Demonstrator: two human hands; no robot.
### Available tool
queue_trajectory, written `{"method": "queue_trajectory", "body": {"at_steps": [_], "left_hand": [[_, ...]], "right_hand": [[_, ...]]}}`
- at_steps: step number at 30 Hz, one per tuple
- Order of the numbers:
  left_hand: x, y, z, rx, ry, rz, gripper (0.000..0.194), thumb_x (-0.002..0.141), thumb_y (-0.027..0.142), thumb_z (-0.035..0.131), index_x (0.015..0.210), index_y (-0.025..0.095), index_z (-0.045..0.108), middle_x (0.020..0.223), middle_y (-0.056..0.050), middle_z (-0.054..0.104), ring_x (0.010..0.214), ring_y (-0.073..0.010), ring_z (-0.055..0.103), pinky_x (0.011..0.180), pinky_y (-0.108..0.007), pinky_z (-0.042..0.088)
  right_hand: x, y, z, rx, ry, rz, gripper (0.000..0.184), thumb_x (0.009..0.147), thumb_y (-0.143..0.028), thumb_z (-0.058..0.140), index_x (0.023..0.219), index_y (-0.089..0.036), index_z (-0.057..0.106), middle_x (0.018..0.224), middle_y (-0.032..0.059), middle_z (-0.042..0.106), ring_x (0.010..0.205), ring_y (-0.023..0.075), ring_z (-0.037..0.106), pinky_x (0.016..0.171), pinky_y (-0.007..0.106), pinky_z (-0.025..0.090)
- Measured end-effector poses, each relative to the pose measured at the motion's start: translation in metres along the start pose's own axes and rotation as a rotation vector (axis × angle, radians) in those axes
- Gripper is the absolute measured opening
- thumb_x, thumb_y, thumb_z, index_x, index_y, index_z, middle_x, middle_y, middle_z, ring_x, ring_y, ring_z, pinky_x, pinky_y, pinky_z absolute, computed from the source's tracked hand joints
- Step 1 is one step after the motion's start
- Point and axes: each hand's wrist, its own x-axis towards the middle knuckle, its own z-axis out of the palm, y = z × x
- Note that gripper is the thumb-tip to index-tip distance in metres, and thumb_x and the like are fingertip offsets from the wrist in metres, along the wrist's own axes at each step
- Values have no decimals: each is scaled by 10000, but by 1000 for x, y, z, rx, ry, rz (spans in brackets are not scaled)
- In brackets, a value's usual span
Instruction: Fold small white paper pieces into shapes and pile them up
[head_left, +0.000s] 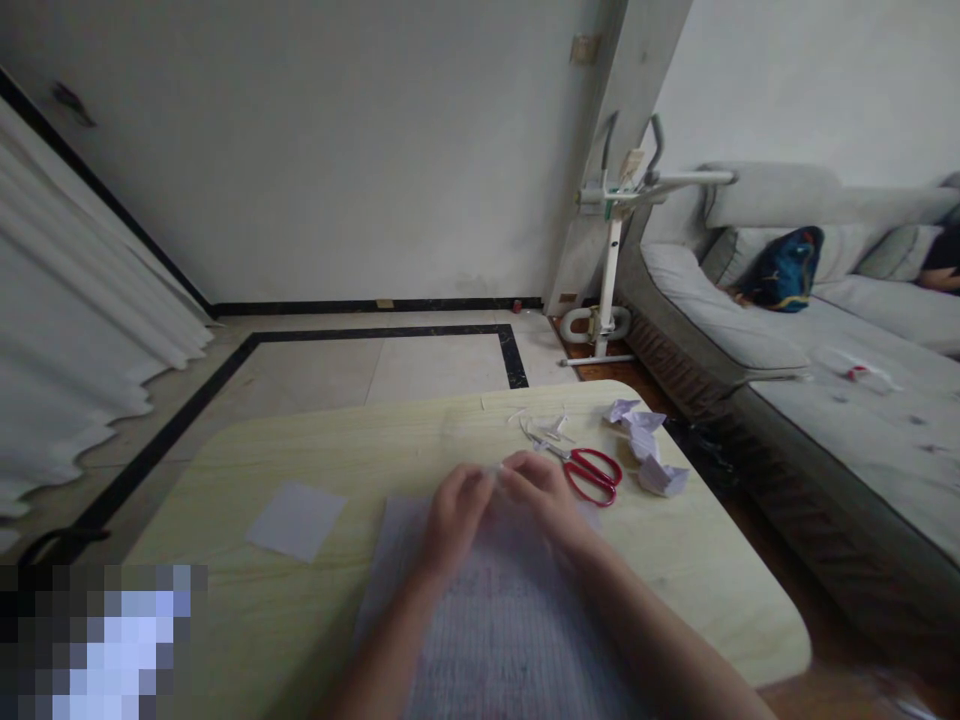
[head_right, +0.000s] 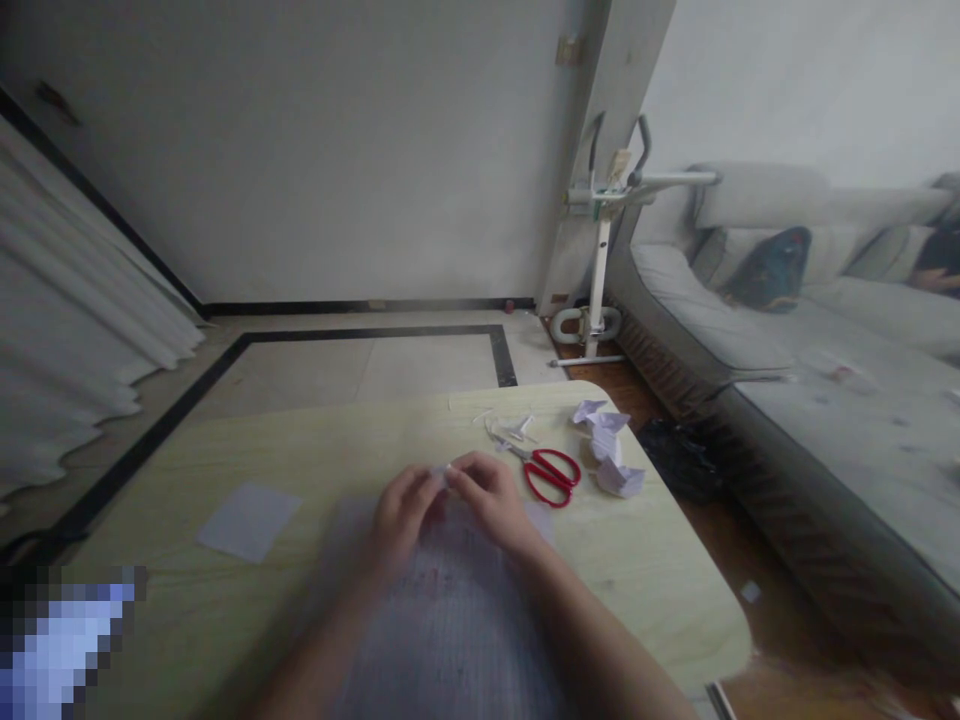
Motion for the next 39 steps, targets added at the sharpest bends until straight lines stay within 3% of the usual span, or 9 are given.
{"method": "queue_trajectory", "body": {"at_steps": [10,19,28,34,39], "left_hand": [[2,-10,-8,275,-87,78,290,849,415,538,875,143,637,731,-30,639,635,-142,590,586,-220,462],[-2,1,-5,199,-157,53,277,845,395,537,813,137,635,659,-6,591,599,-124,538,545,-202,424],[-3,2,-6,136,-211,12,300,840,390,540,647,162,509,538,38,495,496,-88,456,481,-184,362],[-4,5,-6,111,-195,-49,309,825,380,539,602,175,479,467,54,462,431,-84,435,448,-187,352],[-6,9,-4,101,-178,-18,344,862,406,480,620,164,518,521,34,489,473,-91,452,470,-194,361]], "right_hand": [[0,10,-3,-109,-61,-10,198,850,-336,555,745,-169,550,669,3,565,626,130,518,555,231,395],[2,9,-2,-46,59,-16,198,814,-313,564,682,-176,510,625,-23,489,580,112,452,538,226,365],[-2,4,-5,-210,-70,3,213,835,-277,504,650,-173,501,631,-15,492,623,119,460,538,215,348],[-3,0,-4,-55,-111,16,292,839,-339,527,607,-176,457,581,-39,425,558,97,392,508,212,300],[1,6,-6,85,-40,59,323,832,-409,558,626,-182,458,561,-49,408,515,91,363,475,211,274]]}}
